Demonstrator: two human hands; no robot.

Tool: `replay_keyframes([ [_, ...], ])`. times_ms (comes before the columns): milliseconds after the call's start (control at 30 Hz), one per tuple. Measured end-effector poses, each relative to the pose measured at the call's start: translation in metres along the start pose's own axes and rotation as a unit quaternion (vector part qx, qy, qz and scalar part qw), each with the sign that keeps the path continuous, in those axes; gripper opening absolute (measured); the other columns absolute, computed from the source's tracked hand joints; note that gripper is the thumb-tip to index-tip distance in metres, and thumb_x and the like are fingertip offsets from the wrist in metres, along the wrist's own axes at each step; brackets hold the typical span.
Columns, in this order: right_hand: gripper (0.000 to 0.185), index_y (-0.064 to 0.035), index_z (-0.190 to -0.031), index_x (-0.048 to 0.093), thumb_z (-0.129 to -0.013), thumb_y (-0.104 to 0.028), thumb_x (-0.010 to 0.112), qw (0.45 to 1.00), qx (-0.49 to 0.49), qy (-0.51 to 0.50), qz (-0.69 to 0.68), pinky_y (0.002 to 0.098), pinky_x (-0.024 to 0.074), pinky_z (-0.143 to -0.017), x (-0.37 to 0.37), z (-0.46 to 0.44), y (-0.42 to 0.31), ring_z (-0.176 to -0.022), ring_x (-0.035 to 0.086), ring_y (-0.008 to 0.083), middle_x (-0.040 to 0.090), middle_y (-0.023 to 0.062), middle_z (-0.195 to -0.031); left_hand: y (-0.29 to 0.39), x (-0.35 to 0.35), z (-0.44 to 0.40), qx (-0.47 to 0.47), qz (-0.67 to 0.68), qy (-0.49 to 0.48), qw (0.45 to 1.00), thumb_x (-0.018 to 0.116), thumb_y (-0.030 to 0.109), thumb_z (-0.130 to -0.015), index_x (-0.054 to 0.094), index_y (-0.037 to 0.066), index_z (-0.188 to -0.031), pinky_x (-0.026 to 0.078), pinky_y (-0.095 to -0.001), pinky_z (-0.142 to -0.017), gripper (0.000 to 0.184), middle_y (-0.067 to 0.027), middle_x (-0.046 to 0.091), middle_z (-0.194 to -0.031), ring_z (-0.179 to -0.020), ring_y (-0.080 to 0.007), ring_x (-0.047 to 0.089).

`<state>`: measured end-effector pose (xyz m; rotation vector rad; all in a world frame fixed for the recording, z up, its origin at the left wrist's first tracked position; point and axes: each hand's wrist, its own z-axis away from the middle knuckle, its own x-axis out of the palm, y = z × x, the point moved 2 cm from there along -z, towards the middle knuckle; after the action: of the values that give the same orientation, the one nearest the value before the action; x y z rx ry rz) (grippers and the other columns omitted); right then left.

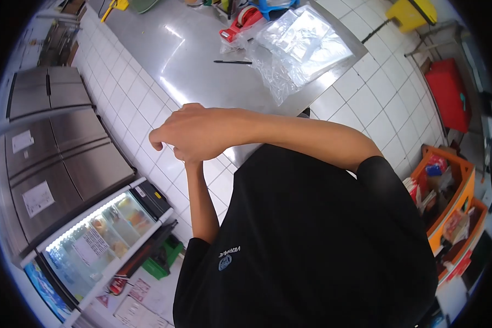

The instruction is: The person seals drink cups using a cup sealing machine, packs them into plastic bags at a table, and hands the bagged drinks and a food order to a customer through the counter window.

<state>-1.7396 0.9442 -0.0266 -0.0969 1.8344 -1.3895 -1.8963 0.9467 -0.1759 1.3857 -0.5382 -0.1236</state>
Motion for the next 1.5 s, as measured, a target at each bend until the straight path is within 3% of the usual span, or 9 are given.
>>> replay_keyframes([
  [200,0.034,-0.0026,-0.119,0.057,-0.087,-0.013,0.055,0.997,0.019,0.031,-0.073,0.0483,0.0466,-0.088,-0.034,0.03,-0.011,-0.096,0.063,0.0362,0.067,0.0185,-0.095,-0.007,-0.022,0.003,0.011,0.092,0.04,0.995,0.072,0.037,-0.082,0.044,0.01,-0.138,0.046,-0.0431,-0.096,0.068,-0.0057,0.055,-0.129,-0.116,-0.0218,0.054],
  [400,0.033,0.002,-0.114,0.057,-0.089,-0.019,0.056,0.972,0.083,0.043,-0.217,0.0393,0.0516,-0.069,-0.107,0.102,-0.068,-0.072,0.062,0.0237,0.062,0.0141,-0.082,-0.022,0.003,-0.02,0.009,0.143,0.01,0.99,0.068,0.039,-0.085,0.044,0.011,-0.139,0.045,-0.0445,-0.097,0.065,-0.0057,0.054,-0.131,-0.118,-0.0224,0.053],
  [500,0.034,0.002,-0.111,0.058,-0.091,-0.025,0.059,0.961,0.055,0.172,-0.21,0.0326,0.0487,-0.063,-0.133,0.155,-0.089,-0.069,0.058,0.0166,0.061,0.0088,-0.079,-0.039,0.051,-0.044,-0.017,0.158,-0.048,0.986,0.066,0.04,-0.087,0.045,0.011,-0.139,0.045,-0.0452,-0.098,0.063,-0.0057,0.054,-0.132,-0.119,-0.0226,0.053],
  [667,0.039,0.0036,-0.105,0.063,-0.085,-0.03,0.065,0.884,-0.044,0.438,-0.157,0.0369,0.0515,-0.077,-0.139,0.275,-0.113,-0.083,0.068,0.0288,0.068,0.0193,-0.082,-0.101,0.176,-0.063,-0.119,0.173,-0.188,0.959,0.062,0.042,-0.089,0.045,0.012,-0.14,0.044,-0.0464,-0.099,0.061,-0.0057,0.054,-0.134,-0.12,-0.0231,0.053],
  [700,0.035,-0.0002,-0.107,0.058,-0.089,-0.029,0.067,0.891,0.034,0.413,-0.184,0.0344,0.0479,-0.069,-0.134,0.309,-0.128,-0.081,0.059,0.018,0.059,0.0098,-0.088,-0.117,0.208,-0.058,-0.146,0.175,-0.219,0.949,0.062,0.042,-0.09,0.045,0.012,-0.14,0.044,-0.0466,-0.099,0.061,-0.0057,0.054,-0.134,-0.12,-0.0232,0.052],
  [900,0.038,0.0002,-0.107,0.062,-0.086,-0.031,0.067,0.812,0.124,0.556,-0.131,0.0356,0.0506,-0.073,-0.086,0.475,-0.147,-0.081,0.067,0.0234,0.069,0.0166,-0.087,-0.216,0.406,0.003,-0.284,0.147,-0.401,0.859,0.058,0.044,-0.093,0.046,0.013,-0.141,0.043,-0.048,-0.1,0.059,-0.0057,0.053,-0.136,-0.122,-0.0238,0.052],
  [1167,0.033,-0.0017,-0.108,0.059,-0.093,-0.031,0.066,0.665,0.163,0.716,-0.134,0.0306,0.0478,-0.074,-0.037,0.656,-0.155,-0.081,0.059,0.0164,0.062,0.0078,-0.084,-0.341,0.572,0.11,-0.411,0.092,-0.562,0.712,0.052,0.047,-0.097,0.047,0.014,-0.142,0.042,-0.0499,-0.102,0.056,-0.0056,0.053,-0.139,-0.124,-0.0245,0.051],
  [1267,0.03,-0.0024,-0.111,0.058,-0.096,-0.028,0.066,0.605,0.17,0.773,-0.088,0.0278,0.0471,-0.074,-0.023,0.723,-0.155,-0.082,0.058,0.0125,0.061,0.0054,-0.086,-0.311,0.635,0.144,-0.49,0.012,-0.534,0.69,0.048,0.042,-0.101,0.049,0.008,-0.139,0.041,-0.0415,-0.104,0.051,-0.0064,0.058,-0.132,-0.123,-0.0217,0.054],
  [1500,0.027,-0.001,-0.12,0.058,-0.099,-0.017,0.062,0.473,0.19,0.846,-0.155,0.0282,0.0475,-0.087,0.019,0.863,-0.132,-0.1,0.058,0.0103,0.063,0.0045,-0.103,-0.33,0.807,0.13,-0.342,-0.168,-0.655,0.652,0.048,0.04,-0.103,0.053,0.001,-0.134,0.044,-0.0396,-0.102,0.05,-0.0133,0.06,-0.133,-0.122,-0.0259,0.058],
])
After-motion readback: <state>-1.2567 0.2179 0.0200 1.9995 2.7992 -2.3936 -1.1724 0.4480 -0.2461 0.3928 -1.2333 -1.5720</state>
